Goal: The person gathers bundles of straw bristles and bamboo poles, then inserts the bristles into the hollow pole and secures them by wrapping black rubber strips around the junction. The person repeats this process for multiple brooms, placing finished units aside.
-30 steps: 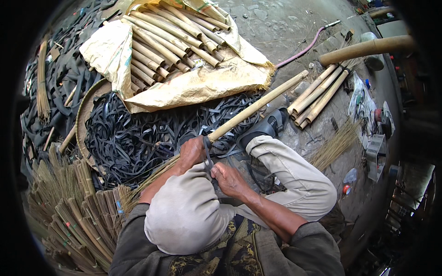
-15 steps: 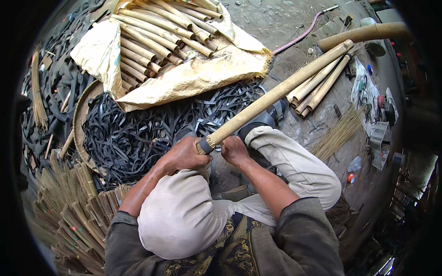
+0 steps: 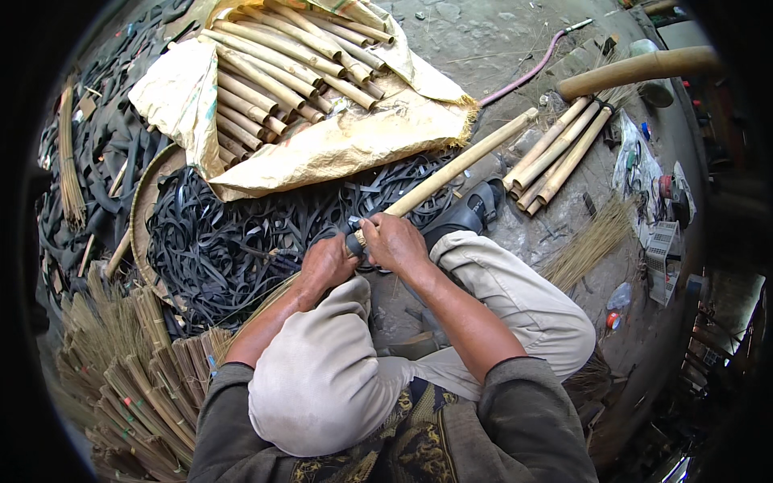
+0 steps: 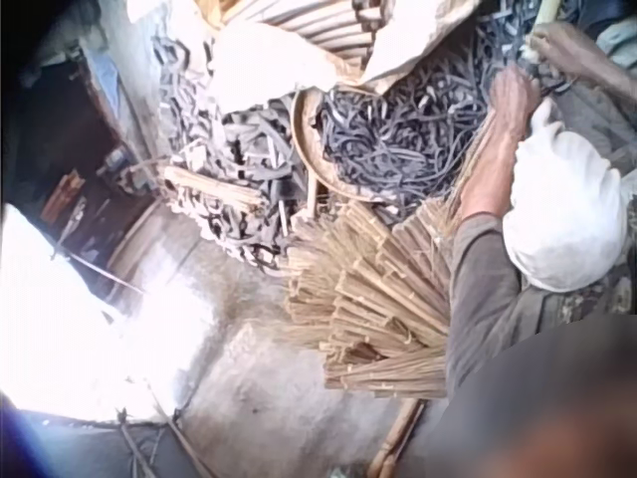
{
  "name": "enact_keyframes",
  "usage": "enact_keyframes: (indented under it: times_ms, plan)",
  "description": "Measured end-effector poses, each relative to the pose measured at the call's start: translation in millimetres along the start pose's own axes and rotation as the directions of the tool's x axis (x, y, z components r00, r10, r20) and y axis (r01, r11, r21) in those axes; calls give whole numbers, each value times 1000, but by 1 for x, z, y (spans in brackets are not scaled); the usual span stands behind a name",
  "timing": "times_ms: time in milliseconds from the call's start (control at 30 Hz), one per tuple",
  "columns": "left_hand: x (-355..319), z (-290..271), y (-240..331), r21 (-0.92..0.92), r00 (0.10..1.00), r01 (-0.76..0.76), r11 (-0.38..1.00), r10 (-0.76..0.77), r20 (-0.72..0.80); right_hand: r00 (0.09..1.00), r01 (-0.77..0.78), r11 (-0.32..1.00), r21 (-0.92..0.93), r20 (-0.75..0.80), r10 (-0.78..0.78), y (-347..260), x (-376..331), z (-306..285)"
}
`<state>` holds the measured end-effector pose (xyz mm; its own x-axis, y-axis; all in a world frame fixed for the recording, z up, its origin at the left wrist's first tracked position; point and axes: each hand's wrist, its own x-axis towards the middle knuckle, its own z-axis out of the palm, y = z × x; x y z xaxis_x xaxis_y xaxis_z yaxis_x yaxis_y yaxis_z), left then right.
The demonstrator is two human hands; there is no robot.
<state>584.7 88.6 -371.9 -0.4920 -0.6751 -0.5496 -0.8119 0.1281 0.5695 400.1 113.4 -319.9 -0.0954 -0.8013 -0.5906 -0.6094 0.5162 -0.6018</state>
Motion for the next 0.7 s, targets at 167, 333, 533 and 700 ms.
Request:
enact_keyframes:
  times_ms: [167,333,533,700]
  plan:
    - [-1,35,-19,26,998,-39,999,41,-57,911,-299,947,115,331,248,-13,40,32]
    - [2,47,-18,21,999,-47,999,47,-22,940,-311,788,531,294,173,6,28,43]
    - [-2,39,-12,32,997,-12,999,15,-77,971,-236,766,597,114,210,10,-24,53]
    - [-3,43,-13,-8,991,-29,1000,28,-133,965,-243,873,424,194,175,15,-51,42]
